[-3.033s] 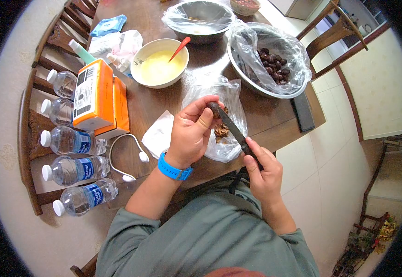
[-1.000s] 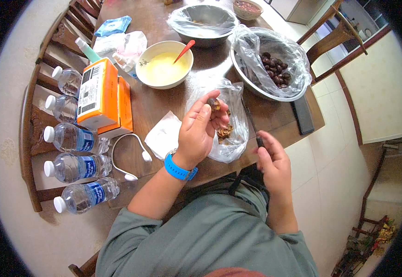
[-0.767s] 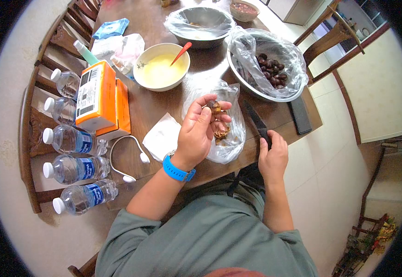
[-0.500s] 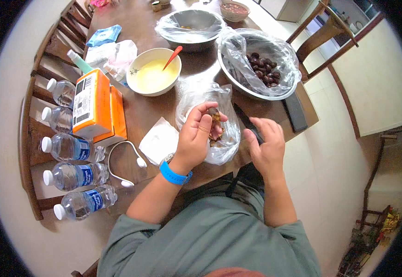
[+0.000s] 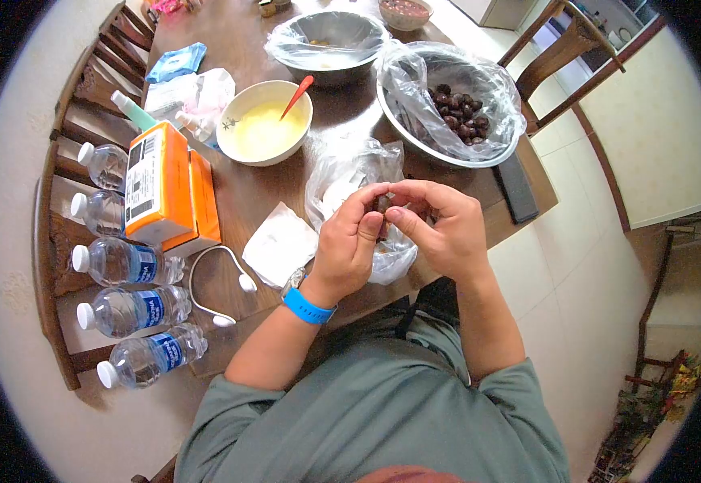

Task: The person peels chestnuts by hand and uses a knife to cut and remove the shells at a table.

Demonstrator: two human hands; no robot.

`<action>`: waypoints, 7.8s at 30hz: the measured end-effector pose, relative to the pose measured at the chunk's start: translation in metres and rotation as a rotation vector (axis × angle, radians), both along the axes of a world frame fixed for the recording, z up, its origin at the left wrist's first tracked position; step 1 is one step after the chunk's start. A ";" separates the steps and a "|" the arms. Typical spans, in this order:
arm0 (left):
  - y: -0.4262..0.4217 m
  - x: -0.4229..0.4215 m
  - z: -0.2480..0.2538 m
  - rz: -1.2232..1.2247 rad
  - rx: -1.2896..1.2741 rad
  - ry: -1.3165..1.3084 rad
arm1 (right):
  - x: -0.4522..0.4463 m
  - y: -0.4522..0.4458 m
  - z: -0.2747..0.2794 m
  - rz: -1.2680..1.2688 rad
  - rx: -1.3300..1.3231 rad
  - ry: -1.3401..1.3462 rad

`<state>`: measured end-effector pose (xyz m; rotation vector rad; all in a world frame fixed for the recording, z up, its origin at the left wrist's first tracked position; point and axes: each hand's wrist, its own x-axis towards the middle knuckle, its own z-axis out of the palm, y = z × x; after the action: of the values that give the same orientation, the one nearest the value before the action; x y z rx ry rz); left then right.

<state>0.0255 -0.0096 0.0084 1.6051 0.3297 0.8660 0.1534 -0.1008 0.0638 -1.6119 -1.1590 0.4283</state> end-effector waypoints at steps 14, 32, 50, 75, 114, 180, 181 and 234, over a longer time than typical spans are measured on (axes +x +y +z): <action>0.004 -0.001 -0.004 0.077 0.156 0.101 | -0.008 0.010 -0.006 -0.091 0.136 -0.437; 0.003 0.000 0.009 -0.198 -0.675 -0.122 | -0.005 0.013 -0.005 -0.081 0.021 0.075; 0.009 -0.003 0.009 -0.209 -0.953 -0.198 | -0.001 0.015 -0.013 -0.154 -0.049 -0.047; 0.005 -0.004 0.014 -0.064 -0.495 -0.039 | 0.000 0.015 -0.013 0.128 -0.103 0.514; 0.005 -0.002 0.011 0.105 0.236 0.187 | 0.000 0.019 -0.014 0.100 -0.221 0.554; 0.008 -0.003 0.010 0.059 0.098 0.035 | 0.002 0.009 -0.019 0.115 -0.152 0.672; 0.003 -0.003 0.011 0.032 0.001 0.000 | 0.002 0.008 -0.018 0.106 -0.153 0.671; 0.021 -0.001 -0.015 -0.189 -0.291 0.034 | 0.014 0.019 -0.039 0.166 -0.161 0.627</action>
<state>0.0249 0.0111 -0.0065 1.3570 0.3068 0.6163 0.1671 -0.0820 0.0252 -1.3658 -0.7872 1.0716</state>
